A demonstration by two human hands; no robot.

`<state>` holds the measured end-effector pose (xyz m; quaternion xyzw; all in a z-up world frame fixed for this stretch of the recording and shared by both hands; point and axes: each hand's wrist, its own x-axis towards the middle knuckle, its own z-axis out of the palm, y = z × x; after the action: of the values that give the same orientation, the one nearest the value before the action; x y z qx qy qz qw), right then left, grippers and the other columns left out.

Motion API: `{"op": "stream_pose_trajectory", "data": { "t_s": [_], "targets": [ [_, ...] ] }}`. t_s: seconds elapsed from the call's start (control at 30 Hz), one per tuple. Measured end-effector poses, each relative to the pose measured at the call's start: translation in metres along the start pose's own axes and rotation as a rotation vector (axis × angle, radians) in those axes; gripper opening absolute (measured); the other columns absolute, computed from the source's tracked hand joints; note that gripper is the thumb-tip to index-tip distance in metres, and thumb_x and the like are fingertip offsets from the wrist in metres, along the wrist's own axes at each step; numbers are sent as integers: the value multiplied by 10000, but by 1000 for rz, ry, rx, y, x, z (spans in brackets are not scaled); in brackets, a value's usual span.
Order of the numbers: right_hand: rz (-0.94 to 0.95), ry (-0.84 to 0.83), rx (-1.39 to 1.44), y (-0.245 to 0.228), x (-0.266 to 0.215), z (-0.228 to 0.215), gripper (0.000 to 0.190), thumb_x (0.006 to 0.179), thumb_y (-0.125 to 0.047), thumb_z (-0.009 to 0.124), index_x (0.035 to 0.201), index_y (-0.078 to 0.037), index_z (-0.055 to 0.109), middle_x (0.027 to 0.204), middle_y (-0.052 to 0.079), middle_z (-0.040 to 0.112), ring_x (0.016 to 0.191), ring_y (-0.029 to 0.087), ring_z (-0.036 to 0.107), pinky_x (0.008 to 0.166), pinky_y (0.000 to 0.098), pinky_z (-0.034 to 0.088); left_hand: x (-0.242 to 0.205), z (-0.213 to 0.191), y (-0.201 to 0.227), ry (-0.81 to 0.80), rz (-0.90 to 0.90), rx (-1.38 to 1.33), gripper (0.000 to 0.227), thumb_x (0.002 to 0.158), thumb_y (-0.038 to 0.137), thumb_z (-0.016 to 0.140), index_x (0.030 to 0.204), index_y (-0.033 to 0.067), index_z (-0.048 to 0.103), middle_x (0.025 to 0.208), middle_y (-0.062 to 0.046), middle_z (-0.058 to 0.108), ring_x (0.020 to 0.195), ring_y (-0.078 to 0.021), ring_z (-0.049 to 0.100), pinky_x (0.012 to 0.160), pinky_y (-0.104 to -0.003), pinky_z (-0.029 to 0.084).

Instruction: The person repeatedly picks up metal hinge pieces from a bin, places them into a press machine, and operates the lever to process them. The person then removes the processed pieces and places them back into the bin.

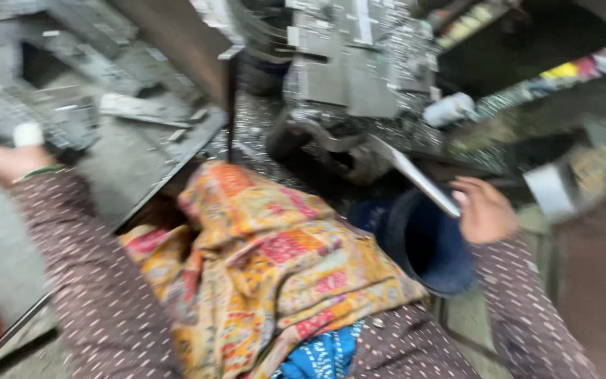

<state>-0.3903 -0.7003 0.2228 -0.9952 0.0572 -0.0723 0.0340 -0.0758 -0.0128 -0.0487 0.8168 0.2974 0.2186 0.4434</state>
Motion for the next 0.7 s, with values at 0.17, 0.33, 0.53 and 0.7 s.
{"op": "stream_pose_trajectory", "data": {
  "t_s": [0.17, 0.33, 0.53, 0.7],
  "targets": [
    [238, -111, 838, 15, 32, 9, 526, 1211, -366, 394, 1416, 107, 499, 1410, 217, 584, 1259, 292, 601, 1087, 401, 480, -6, 16, -11, 177, 91, -106, 829, 686, 184, 931, 1365, -24, 502, 1279, -200, 646, 1205, -337, 614, 1063, -386, 462],
    [248, -397, 328, -1, 62, 50, 624, 1011, -486, 529, 1471, -63, 540, 1293, 229, 657, 1130, 372, 648, 948, 460, 500, -31, -17, 30, -13, -3, 48, 475, 728, 188, 897, 1159, 116, 712, 1097, -165, 730, 1006, -337, 712, 905, -441, 569],
    [165, -355, -189, -26, 58, 42, 651, 984, -614, 581, 1464, -174, 565, 1107, 206, 743, 1044, 426, 715, 883, 524, 560, -74, -65, 32, -79, 217, 397, 412, 789, 175, 813, 1185, 154, 699, 1078, -192, 632, 977, -419, 645, 853, -508, 530],
    [187, -326, -239, -28, 60, 47, 643, 986, -615, 580, 1495, -222, 615, 1099, 195, 753, 1056, 430, 712, 886, 532, 558, -107, -71, 10, -65, 149, 545, 402, 859, 117, 714, 1231, 268, 717, 1149, -121, 611, 1044, -349, 639, 896, -503, 490]
  ]
}}
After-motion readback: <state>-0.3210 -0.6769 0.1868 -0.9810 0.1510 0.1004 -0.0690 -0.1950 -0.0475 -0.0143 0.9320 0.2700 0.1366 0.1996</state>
